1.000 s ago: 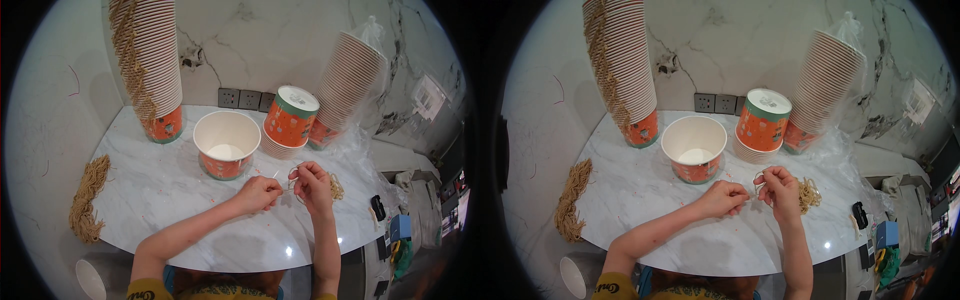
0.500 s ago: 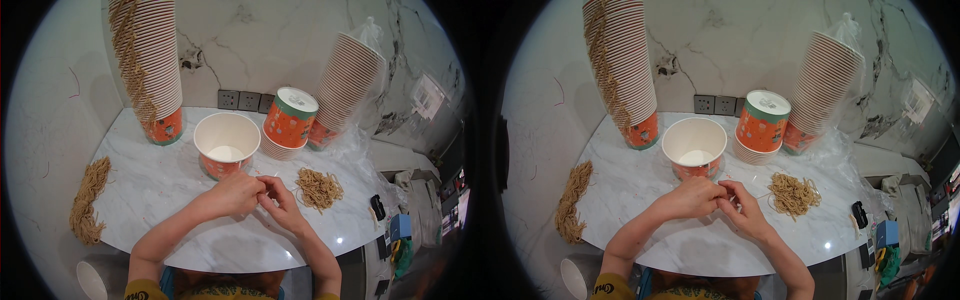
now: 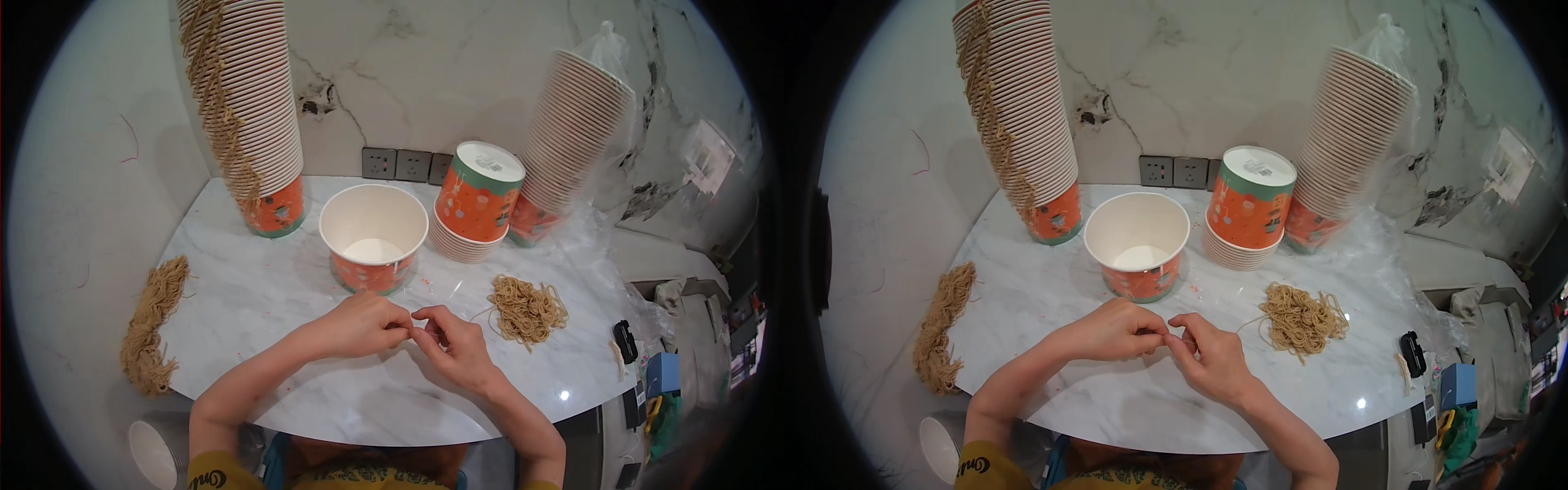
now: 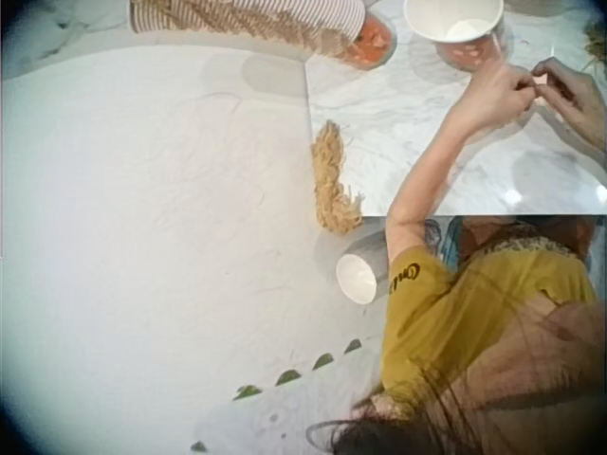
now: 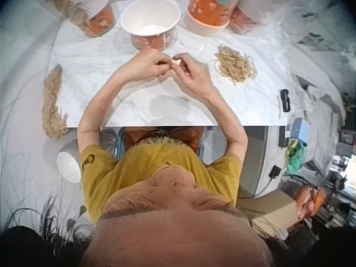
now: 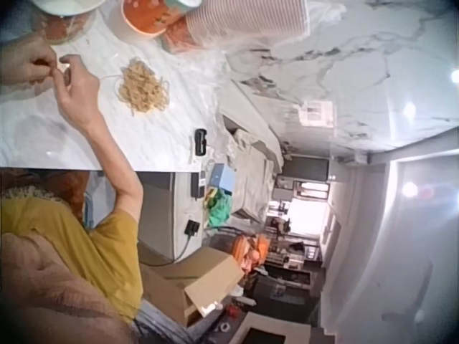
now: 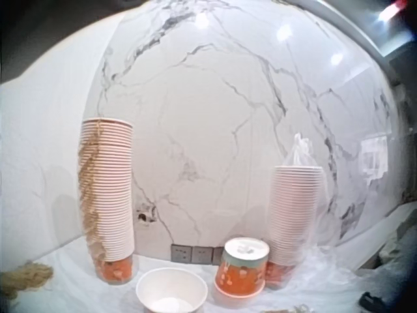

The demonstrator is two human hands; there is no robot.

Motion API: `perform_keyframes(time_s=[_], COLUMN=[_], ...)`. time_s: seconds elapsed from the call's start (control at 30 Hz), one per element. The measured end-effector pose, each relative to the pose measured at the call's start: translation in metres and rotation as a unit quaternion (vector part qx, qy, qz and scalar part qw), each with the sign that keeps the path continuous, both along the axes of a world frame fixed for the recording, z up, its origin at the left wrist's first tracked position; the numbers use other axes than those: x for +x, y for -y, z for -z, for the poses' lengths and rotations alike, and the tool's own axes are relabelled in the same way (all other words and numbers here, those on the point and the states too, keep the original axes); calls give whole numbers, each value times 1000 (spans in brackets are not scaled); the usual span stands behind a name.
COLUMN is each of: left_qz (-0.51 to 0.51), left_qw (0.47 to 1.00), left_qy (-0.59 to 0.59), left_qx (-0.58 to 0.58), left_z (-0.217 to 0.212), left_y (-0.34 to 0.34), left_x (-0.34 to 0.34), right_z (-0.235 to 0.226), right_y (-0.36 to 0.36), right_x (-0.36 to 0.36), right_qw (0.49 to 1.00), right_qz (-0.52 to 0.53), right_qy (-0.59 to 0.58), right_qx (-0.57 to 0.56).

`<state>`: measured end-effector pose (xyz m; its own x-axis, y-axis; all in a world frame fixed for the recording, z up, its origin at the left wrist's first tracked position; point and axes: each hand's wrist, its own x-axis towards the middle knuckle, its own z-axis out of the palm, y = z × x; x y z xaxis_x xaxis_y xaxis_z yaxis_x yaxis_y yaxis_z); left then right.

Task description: Attaching elastic bands and twine to paper cups for packaging or display.

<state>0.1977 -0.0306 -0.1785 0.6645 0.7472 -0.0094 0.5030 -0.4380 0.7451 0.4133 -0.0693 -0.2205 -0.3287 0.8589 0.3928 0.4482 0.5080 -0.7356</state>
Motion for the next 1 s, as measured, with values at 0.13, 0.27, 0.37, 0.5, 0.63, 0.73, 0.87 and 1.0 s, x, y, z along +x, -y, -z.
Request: perform_keyframes(time_s=[0.13,0.27,0.37,0.5,0.63,0.73,0.87,1.0], left_qz=[-31,-67,-89,-94,-120,-122,-151,-138], left_qw=[997,982,969,954,962,974,950,908], left_qy=[11,23,23,2,8,74,175,227], left_qx=[65,173,229,285,244,174,-208,-325], left_z=[16,28,33,39,44,48,34,32], left_y=[15,30,37,41,35,26,15,9], left_x=[-10,-14,-15,-21,-33,-39,-37,-39], right_z=[5,2,3,9,8,2,-1,-8], right_y=[6,7,5,4,2,-2,-6,-11], right_x=[-12,-18,-19,-24,-28,-31,-37,-46], right_qw=[1000,1000,998,998,998,997,1000,980], right_qz=[-9,-13,-9,-19,-11,-10,-16,-24], right_qy=[-13,4,13,-12,-27,-17,25,111], right_qx=[-21,-23,-59,-59,-60,-73,-3,163])
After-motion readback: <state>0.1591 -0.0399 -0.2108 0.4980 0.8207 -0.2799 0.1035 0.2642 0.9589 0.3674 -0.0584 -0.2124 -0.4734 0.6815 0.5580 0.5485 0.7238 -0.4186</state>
